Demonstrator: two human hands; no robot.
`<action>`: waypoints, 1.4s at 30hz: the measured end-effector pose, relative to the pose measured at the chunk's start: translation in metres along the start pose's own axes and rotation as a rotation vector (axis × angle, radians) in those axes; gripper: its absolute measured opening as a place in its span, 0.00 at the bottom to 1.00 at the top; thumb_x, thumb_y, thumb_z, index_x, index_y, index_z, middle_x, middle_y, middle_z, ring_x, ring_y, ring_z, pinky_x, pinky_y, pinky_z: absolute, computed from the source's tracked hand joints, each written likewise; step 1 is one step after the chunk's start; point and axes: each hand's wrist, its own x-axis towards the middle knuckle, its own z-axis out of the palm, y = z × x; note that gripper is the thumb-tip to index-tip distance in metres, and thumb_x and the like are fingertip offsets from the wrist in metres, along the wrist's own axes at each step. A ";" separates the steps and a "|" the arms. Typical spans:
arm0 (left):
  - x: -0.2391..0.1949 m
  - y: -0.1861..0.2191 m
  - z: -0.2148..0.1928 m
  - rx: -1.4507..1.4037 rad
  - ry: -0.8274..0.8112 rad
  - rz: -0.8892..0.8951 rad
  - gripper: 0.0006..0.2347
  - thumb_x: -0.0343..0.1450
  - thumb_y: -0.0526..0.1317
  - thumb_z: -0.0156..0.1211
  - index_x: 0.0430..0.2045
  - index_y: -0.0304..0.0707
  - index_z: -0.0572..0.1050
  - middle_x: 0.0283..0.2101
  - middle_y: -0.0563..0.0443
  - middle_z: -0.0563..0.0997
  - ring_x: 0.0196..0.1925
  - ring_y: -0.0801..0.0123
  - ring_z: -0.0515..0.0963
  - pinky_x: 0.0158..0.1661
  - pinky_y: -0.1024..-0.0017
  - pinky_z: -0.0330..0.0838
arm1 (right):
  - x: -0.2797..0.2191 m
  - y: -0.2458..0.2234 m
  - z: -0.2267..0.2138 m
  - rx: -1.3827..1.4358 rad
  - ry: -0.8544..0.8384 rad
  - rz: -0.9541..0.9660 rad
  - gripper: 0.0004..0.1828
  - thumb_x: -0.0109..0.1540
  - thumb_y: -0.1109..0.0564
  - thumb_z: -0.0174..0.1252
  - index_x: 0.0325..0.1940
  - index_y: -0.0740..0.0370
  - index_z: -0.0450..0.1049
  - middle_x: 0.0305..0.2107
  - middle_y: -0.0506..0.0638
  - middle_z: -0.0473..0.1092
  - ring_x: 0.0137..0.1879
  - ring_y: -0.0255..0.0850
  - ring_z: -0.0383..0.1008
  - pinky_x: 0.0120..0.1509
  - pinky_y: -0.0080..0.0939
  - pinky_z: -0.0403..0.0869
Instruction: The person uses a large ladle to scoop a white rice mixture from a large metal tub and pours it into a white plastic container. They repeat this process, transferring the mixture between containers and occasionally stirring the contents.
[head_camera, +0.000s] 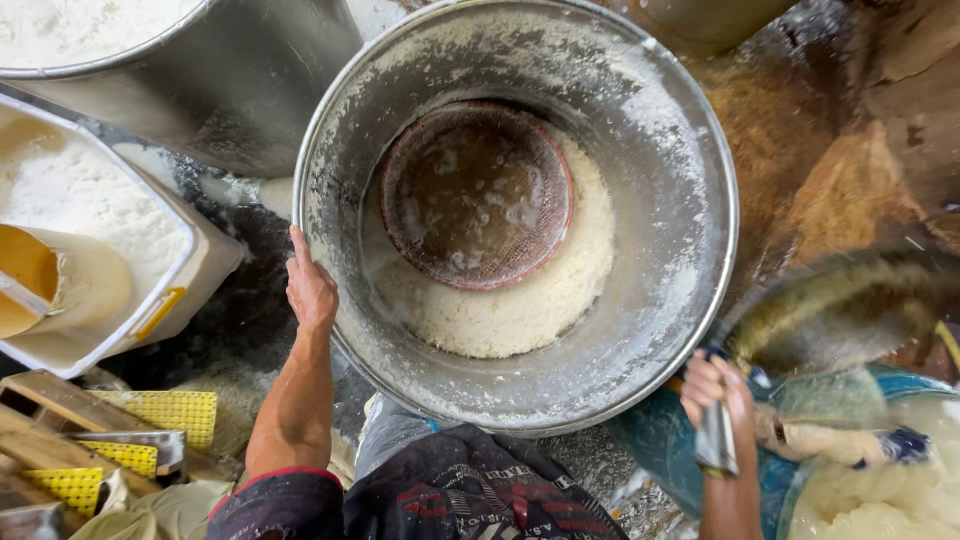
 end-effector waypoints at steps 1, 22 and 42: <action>0.002 0.002 -0.001 0.035 0.005 0.008 0.34 0.76 0.30 0.49 0.77 0.52 0.42 0.48 0.27 0.72 0.41 0.35 0.78 0.42 0.47 0.71 | 0.021 0.010 0.004 -0.159 0.136 -0.008 0.12 0.70 0.57 0.56 0.52 0.69 0.67 0.27 0.43 0.66 0.27 0.30 0.66 0.29 0.30 0.69; -0.017 0.012 -0.022 0.095 0.006 0.009 0.30 0.75 0.29 0.52 0.75 0.30 0.48 0.45 0.30 0.74 0.44 0.40 0.76 0.45 0.51 0.71 | 0.465 0.116 -0.079 -1.902 1.064 -0.022 0.28 0.57 0.54 0.65 0.55 0.69 0.64 0.44 0.69 0.75 0.51 0.63 0.77 0.58 0.59 0.74; -0.017 0.013 -0.020 0.123 0.025 -0.034 0.31 0.74 0.31 0.53 0.74 0.34 0.49 0.48 0.29 0.75 0.46 0.38 0.77 0.45 0.52 0.72 | 0.376 0.360 -0.048 -0.882 -0.017 0.804 0.14 0.65 0.56 0.53 0.26 0.63 0.75 0.18 0.51 0.70 0.21 0.38 0.70 0.26 0.40 0.73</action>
